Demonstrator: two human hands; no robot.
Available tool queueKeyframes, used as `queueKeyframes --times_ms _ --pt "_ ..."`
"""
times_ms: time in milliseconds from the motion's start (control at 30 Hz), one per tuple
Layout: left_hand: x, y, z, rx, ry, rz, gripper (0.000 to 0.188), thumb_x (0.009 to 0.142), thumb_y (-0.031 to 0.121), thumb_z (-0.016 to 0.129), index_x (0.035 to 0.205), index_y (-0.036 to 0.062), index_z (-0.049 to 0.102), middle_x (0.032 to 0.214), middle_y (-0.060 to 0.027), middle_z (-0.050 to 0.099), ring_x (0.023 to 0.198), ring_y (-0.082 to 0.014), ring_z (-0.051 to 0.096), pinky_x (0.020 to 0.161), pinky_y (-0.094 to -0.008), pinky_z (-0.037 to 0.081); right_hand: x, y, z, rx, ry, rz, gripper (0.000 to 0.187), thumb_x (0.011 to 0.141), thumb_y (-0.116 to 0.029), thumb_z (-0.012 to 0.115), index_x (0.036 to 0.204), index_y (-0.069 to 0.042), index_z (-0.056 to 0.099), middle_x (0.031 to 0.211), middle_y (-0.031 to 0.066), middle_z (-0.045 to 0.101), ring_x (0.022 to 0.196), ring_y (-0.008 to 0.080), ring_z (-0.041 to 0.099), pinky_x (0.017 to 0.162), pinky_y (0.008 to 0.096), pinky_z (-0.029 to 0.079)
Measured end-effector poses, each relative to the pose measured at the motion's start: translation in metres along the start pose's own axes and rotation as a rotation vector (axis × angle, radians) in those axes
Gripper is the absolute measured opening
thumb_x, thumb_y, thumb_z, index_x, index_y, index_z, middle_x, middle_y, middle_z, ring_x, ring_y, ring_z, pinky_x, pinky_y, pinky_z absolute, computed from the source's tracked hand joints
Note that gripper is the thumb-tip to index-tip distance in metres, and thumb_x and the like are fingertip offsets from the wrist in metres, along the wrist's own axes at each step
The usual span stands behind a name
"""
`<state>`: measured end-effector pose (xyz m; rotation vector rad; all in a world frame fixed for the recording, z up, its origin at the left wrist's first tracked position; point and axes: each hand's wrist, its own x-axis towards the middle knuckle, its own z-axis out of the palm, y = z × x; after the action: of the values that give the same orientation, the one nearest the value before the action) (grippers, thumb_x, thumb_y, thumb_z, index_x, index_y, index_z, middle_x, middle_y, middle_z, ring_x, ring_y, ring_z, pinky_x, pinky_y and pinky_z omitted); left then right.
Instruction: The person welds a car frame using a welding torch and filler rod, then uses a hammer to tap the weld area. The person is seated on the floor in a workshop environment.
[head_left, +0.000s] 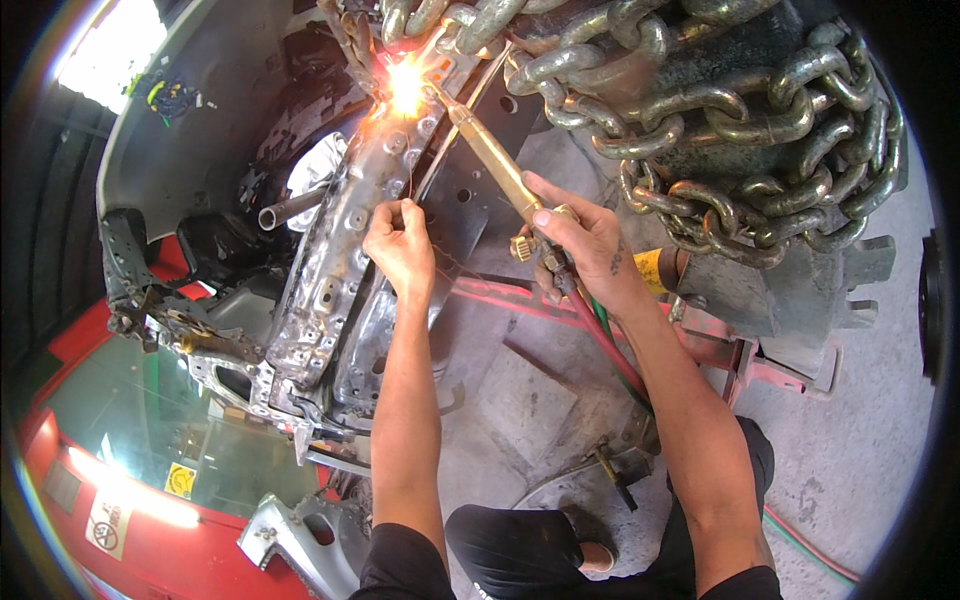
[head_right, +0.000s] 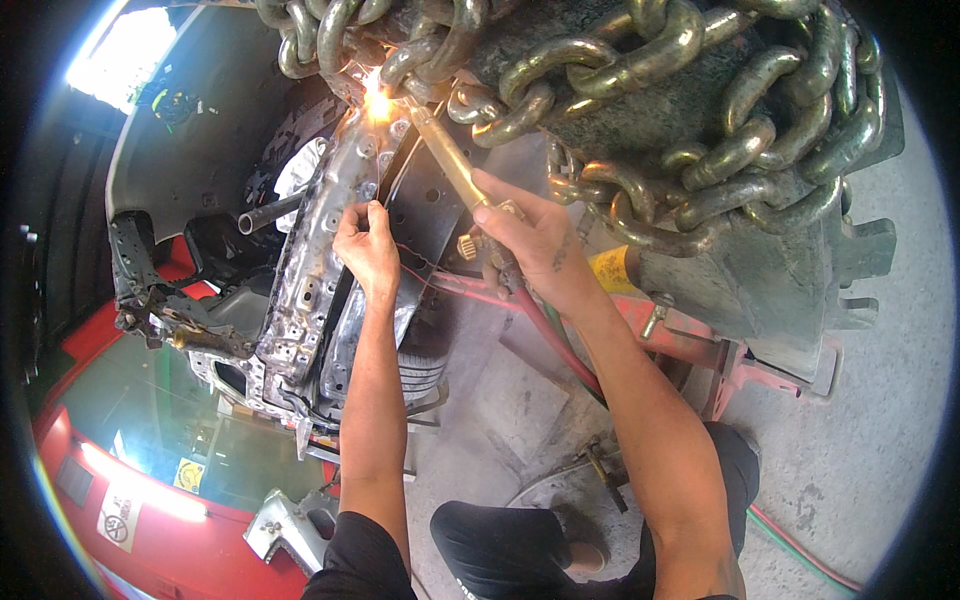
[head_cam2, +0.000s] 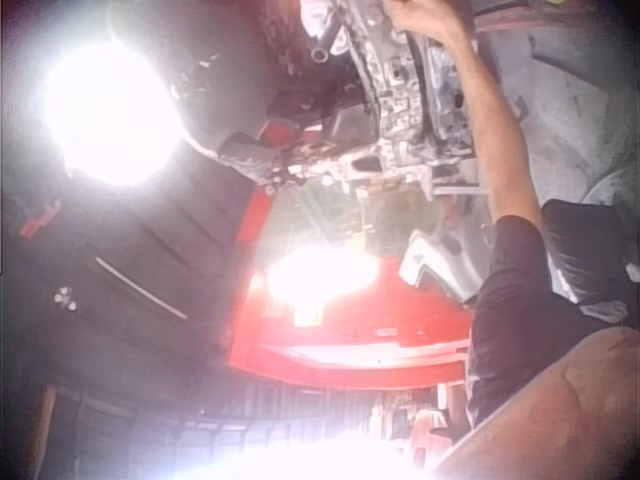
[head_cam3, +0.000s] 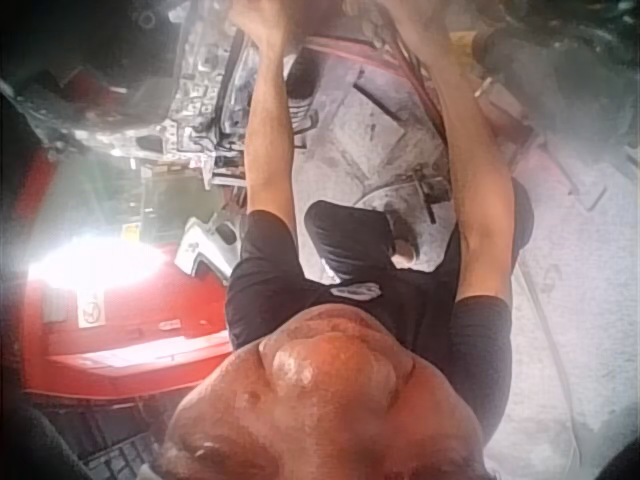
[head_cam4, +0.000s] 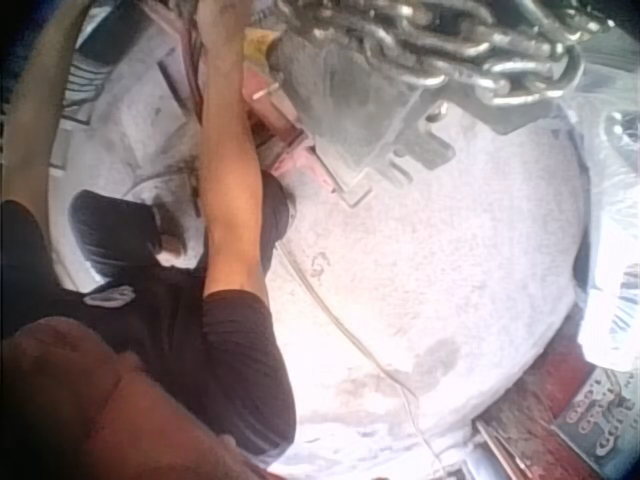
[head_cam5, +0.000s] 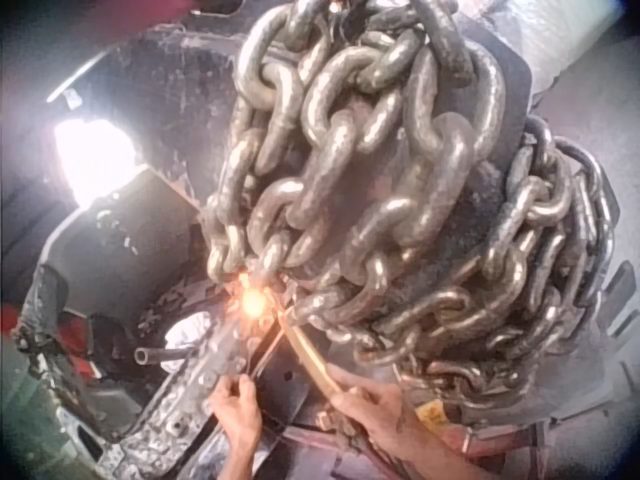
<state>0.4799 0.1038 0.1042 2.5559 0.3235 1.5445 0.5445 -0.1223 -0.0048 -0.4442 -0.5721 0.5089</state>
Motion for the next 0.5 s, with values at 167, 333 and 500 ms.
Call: queueKeyframes --times_ms 167,333,500 --pt "0.0011 -0.0028 0.0001 -0.010 -0.005 -0.010 0.022 0.095 0.013 0.068 0.085 -0.0062 0.069 0.067 -0.0089 0.066 0.062 -0.0123 0.056 0.061 -0.0325 0.048 -0.0012 -0.0008 -0.0001 -0.002 0.034 0.007 0.057 0.103 -0.024 0.064 0.153 0.000 0.051 0.087 0.0045 0.065 0.052 0.0129 0.064 0.043 0.0269 0.046" --pt "0.0000 -0.0002 0.0008 -0.022 0.000 -0.013 0.021 0.095 0.013 0.068 0.085 -0.0059 0.069 0.067 -0.0083 0.066 0.062 -0.0119 0.055 0.061 -0.0322 0.047 -0.0008 0.0001 -0.0016 0.009 0.023 0.009 0.057 0.102 -0.026 0.066 0.152 0.000 0.053 0.086 0.0038 0.065 0.053 0.0124 0.064 0.043 0.0259 0.045" --pt "0.0003 -0.0044 0.0009 -0.033 0.003 -0.014 0.021 0.095 0.013 0.068 0.085 -0.0058 0.069 0.067 -0.0082 0.066 0.061 -0.0120 0.055 0.061 -0.0324 0.047 -0.0008 0.0002 -0.0009 0.016 0.011 0.016 0.057 0.102 -0.025 0.066 0.152 -0.001 0.053 0.087 0.0038 0.066 0.054 0.0124 0.065 0.043 0.0261 0.046"
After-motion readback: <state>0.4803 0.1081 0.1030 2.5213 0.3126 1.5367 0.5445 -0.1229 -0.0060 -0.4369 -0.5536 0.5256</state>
